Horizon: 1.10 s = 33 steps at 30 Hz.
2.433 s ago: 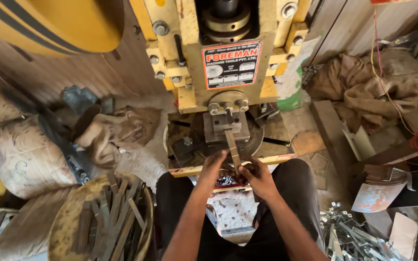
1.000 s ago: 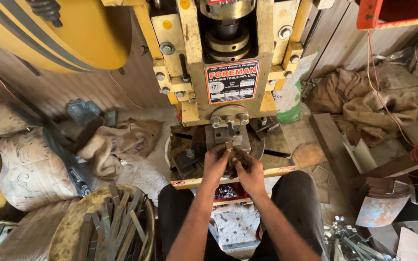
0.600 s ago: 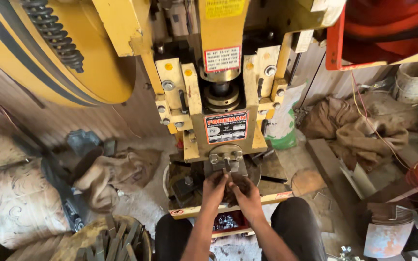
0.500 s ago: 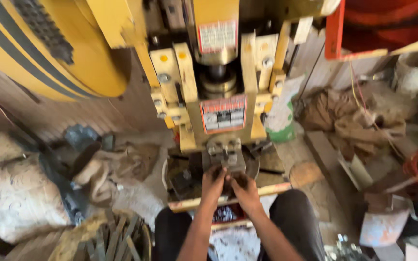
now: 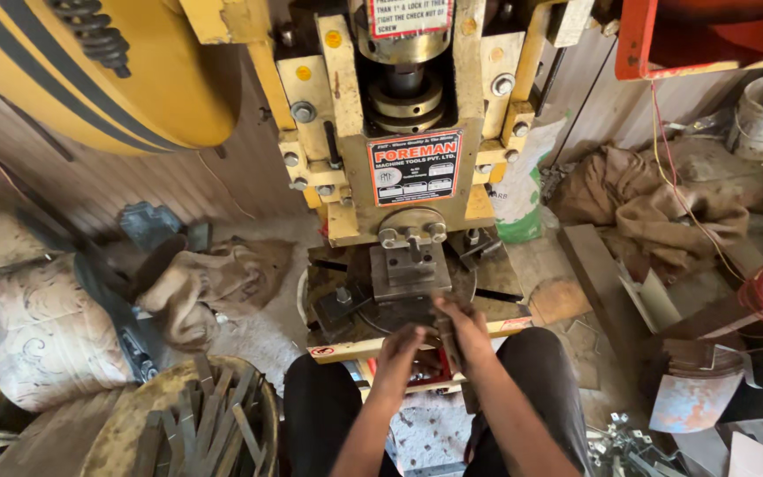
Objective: The person sits on the floor and repeatedly places metal strips into a hydraulic press machine. They operate the press to cut or shape the strips, then remove the processed pieces and place them into a nearby container.
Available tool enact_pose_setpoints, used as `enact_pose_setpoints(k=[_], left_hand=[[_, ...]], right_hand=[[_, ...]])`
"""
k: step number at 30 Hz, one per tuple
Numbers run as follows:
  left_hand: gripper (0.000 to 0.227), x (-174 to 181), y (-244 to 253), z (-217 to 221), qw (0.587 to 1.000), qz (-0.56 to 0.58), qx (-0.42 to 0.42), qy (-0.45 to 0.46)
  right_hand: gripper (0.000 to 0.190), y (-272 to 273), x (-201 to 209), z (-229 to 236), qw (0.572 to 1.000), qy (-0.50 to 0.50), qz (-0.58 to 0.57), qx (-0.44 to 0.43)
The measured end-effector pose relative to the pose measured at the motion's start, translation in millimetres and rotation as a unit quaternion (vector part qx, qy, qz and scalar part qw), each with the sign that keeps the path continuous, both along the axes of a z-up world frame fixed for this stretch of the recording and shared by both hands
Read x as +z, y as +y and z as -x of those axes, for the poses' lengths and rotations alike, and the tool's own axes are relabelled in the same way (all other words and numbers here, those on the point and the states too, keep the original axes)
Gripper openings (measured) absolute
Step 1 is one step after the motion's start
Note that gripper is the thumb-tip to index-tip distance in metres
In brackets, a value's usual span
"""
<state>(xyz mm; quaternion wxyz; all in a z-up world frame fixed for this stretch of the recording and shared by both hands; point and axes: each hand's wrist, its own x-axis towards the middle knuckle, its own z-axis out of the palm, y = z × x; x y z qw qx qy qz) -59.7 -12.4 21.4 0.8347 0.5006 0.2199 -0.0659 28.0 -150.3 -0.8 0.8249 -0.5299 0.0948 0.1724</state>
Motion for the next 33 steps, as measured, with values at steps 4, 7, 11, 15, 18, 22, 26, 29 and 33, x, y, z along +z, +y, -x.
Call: enact_pose_setpoints(k=[4,7,11,15,18,22,26,29,33], left_hand=[[0.025,-2,2,-4,0.992,-0.069,-0.006,-0.109],[0.020,-9,2,-6,0.987,-0.103,-0.008,-0.121],[0.019,-14,2,-15,0.980,-0.129,-0.009,-0.150],[0.016,-14,-1,-22,0.979,-0.114,-0.027,-0.165],[0.014,-12,-4,-17,0.977,-0.142,-0.011,-0.155],[0.012,-6,-5,-14,0.983,-0.123,0.001,-0.140],[0.014,3,1,-17,0.977,-0.157,-0.010,-0.141],[0.023,5,8,-30,0.982,-0.132,0.017,-0.132],[0.032,-3,26,-60,0.959,-0.206,0.052,-0.188]], right_hand=[[0.034,29,17,-13,0.984,-0.126,0.120,0.040],[0.036,33,15,-18,0.991,-0.061,0.121,0.015],[0.042,32,3,-16,0.985,-0.114,0.126,-0.020],[0.048,24,-4,-7,0.981,-0.162,0.105,0.008],[0.051,22,0,-6,0.983,-0.133,0.125,0.030],[0.052,25,5,-9,0.972,-0.132,0.181,0.073],[0.044,30,1,-10,0.988,-0.117,0.103,0.001],[0.040,30,0,-8,0.988,-0.126,0.081,-0.023],[0.039,25,1,4,0.986,-0.160,0.053,-0.006]])
